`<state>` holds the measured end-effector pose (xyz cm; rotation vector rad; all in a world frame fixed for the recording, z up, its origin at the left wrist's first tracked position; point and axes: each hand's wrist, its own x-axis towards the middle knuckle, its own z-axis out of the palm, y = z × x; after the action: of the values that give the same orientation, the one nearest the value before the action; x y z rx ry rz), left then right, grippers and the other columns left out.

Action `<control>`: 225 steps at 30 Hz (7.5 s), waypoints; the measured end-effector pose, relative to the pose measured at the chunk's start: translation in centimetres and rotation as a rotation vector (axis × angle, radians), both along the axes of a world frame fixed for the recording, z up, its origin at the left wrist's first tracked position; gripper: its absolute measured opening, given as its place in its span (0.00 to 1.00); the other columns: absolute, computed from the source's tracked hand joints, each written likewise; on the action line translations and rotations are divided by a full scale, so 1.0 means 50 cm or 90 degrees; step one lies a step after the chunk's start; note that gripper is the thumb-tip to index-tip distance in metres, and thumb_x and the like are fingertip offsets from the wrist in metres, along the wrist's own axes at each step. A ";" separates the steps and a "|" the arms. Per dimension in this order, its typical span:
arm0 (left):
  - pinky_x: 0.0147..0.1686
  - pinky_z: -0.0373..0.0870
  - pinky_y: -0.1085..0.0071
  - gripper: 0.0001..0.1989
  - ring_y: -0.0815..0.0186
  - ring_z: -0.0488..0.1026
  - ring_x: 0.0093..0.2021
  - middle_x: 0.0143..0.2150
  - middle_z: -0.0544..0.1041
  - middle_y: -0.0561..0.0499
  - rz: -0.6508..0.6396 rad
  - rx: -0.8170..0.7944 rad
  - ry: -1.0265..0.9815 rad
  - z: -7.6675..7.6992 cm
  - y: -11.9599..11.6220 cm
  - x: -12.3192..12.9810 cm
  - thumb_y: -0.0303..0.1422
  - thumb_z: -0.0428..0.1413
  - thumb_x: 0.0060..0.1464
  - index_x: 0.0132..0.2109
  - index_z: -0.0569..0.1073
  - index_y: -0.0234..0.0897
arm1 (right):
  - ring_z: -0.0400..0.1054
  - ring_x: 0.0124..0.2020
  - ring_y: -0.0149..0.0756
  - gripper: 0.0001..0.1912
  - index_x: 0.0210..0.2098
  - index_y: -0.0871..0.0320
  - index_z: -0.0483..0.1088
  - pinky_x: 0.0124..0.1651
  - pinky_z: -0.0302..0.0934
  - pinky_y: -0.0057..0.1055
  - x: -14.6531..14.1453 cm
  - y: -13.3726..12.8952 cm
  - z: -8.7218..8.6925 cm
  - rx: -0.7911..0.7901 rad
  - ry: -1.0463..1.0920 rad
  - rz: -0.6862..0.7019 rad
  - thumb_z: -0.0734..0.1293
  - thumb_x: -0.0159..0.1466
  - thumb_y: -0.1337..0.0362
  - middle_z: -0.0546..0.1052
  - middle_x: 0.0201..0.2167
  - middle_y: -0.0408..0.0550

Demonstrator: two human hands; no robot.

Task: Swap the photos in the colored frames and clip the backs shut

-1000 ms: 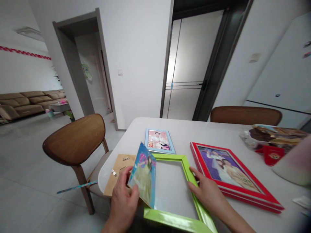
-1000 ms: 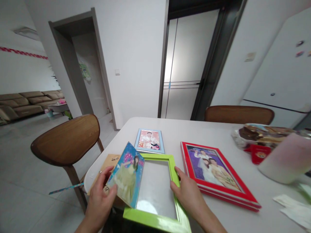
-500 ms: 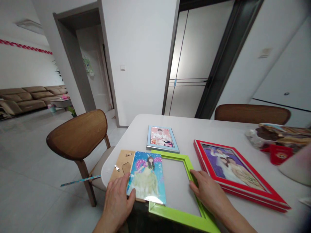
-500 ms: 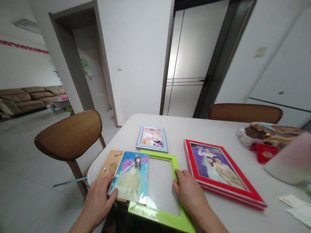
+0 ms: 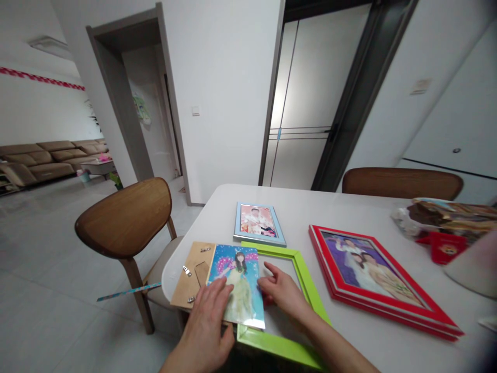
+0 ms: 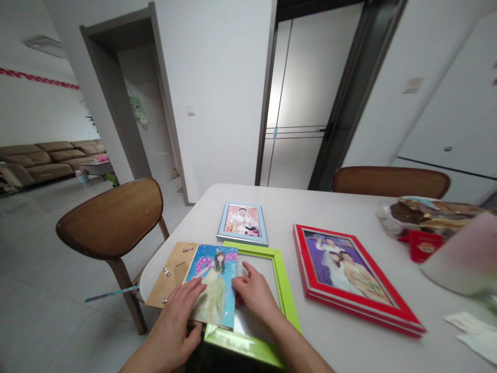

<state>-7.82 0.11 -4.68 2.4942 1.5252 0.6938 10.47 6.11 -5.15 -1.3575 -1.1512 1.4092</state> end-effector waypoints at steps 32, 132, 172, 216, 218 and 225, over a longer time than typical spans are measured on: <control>0.55 0.52 0.57 0.27 0.58 0.56 0.56 0.56 0.60 0.41 -0.010 -0.170 -0.218 -0.005 0.020 0.112 0.26 0.49 0.43 0.54 0.59 0.31 | 0.69 0.22 0.35 0.22 0.45 0.64 0.63 0.23 0.59 0.27 0.128 0.014 0.015 0.033 -0.112 -0.102 0.56 0.50 0.68 0.76 0.24 0.46; 0.56 0.42 0.58 0.19 0.61 0.55 0.56 0.55 0.63 0.46 -0.142 -0.224 -0.031 0.028 0.015 0.102 0.35 0.60 0.38 0.39 0.66 0.36 | 0.66 0.27 0.37 0.13 0.28 0.61 0.71 0.27 0.51 0.28 0.053 0.164 0.018 0.259 -0.768 -0.007 0.58 0.55 0.60 0.74 0.26 0.53; 0.56 0.37 0.51 0.14 0.57 0.54 0.56 0.54 0.63 0.43 -0.124 -0.185 -0.012 0.032 0.000 0.123 0.27 0.56 0.39 0.37 0.64 0.37 | 0.61 0.46 0.41 0.18 0.43 0.55 0.65 0.47 0.57 0.39 0.171 -0.081 0.013 0.269 -0.213 -0.203 0.59 0.53 0.59 0.68 0.45 0.51; 0.53 0.44 0.53 0.22 0.52 0.53 0.55 0.53 0.62 0.39 0.000 -0.089 -0.035 0.030 0.283 0.251 0.31 0.54 0.44 0.47 0.62 0.32 | 0.61 0.48 0.40 0.21 0.46 0.60 0.64 0.48 0.56 0.37 0.270 -0.021 0.092 0.360 -0.526 -0.080 0.55 0.56 0.58 0.68 0.48 0.52; 0.51 0.50 0.55 0.21 0.52 0.58 0.51 0.48 0.66 0.40 -0.017 -0.080 -0.008 0.034 0.251 0.230 0.34 0.56 0.42 0.45 0.64 0.32 | 0.59 0.50 0.40 0.22 0.48 0.61 0.63 0.52 0.53 0.39 0.207 -0.025 0.065 0.376 -0.540 -0.036 0.56 0.55 0.60 0.66 0.49 0.54; 0.52 0.50 0.54 0.37 0.53 0.60 0.49 0.48 0.65 0.45 -0.125 -0.090 0.032 0.015 0.060 0.150 0.45 0.62 0.25 0.47 0.63 0.38 | 0.58 0.51 0.40 0.25 0.51 0.66 0.58 0.54 0.50 0.39 0.158 -0.018 -0.021 0.338 -0.519 -0.026 0.55 0.54 0.65 0.65 0.50 0.59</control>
<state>-0.32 3.13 -3.94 2.5261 1.2724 0.4778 18.36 5.20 -6.19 -1.5621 -1.8323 0.4151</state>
